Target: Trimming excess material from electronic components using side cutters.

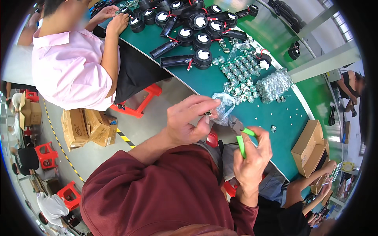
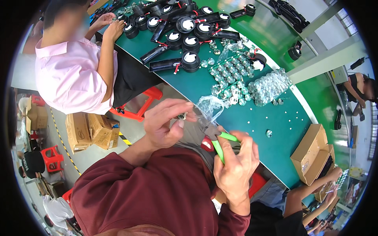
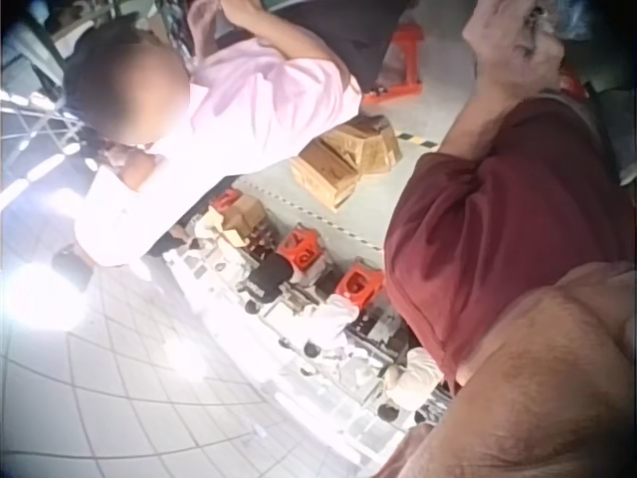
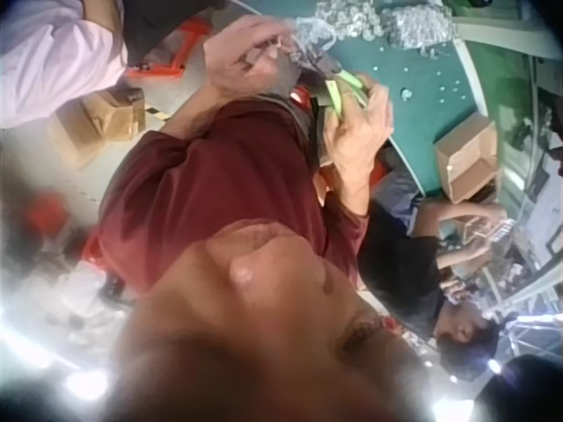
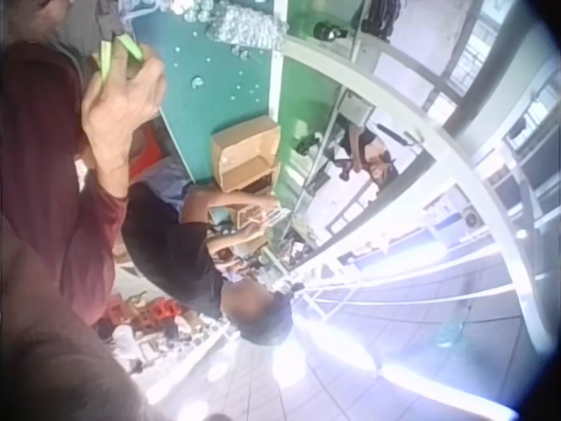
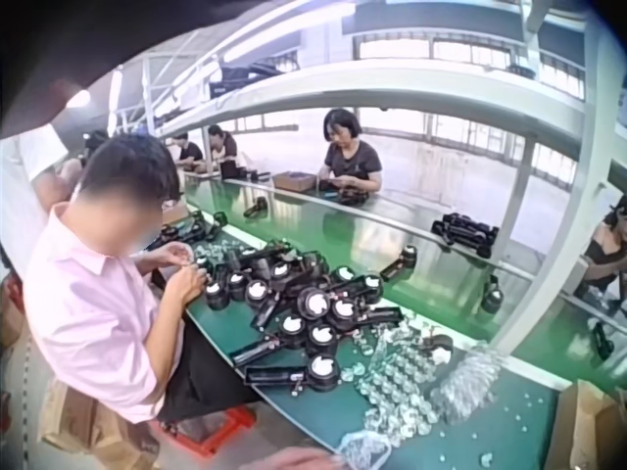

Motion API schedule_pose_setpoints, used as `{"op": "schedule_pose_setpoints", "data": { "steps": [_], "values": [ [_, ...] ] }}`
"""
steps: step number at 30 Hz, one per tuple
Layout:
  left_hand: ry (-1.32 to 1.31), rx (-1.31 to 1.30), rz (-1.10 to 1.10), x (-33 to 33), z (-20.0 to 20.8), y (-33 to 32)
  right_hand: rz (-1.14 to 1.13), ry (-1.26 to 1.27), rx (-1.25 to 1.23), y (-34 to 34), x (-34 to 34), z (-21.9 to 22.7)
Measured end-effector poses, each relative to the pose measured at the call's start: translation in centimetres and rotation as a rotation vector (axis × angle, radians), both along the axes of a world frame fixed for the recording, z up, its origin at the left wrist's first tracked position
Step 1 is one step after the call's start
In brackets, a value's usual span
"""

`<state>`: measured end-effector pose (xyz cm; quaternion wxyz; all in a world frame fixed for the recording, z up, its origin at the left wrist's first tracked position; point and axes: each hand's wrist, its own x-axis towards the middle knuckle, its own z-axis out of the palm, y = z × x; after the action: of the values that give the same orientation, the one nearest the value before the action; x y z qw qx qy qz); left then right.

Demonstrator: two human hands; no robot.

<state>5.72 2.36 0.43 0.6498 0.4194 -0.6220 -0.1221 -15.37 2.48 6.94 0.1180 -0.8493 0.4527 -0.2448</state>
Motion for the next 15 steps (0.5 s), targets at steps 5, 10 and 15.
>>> {"op": "schedule_pose_setpoints", "data": {
  "steps": [5, 10, 15],
  "values": [
    [0.051, 0.008, -0.049, 0.30, -0.04, 0.16, 0.079, 0.065, 0.001, -0.08, 0.56, 0.04],
    [0.073, 0.072, -0.184, 0.87, 0.15, 0.61, 0.074, 0.102, -0.001, 0.08, 0.89, -0.05],
    [0.135, 0.070, -0.247, 0.76, -0.06, 0.67, 0.089, 0.098, 0.015, 0.23, 0.79, -0.11]
  ]
}}
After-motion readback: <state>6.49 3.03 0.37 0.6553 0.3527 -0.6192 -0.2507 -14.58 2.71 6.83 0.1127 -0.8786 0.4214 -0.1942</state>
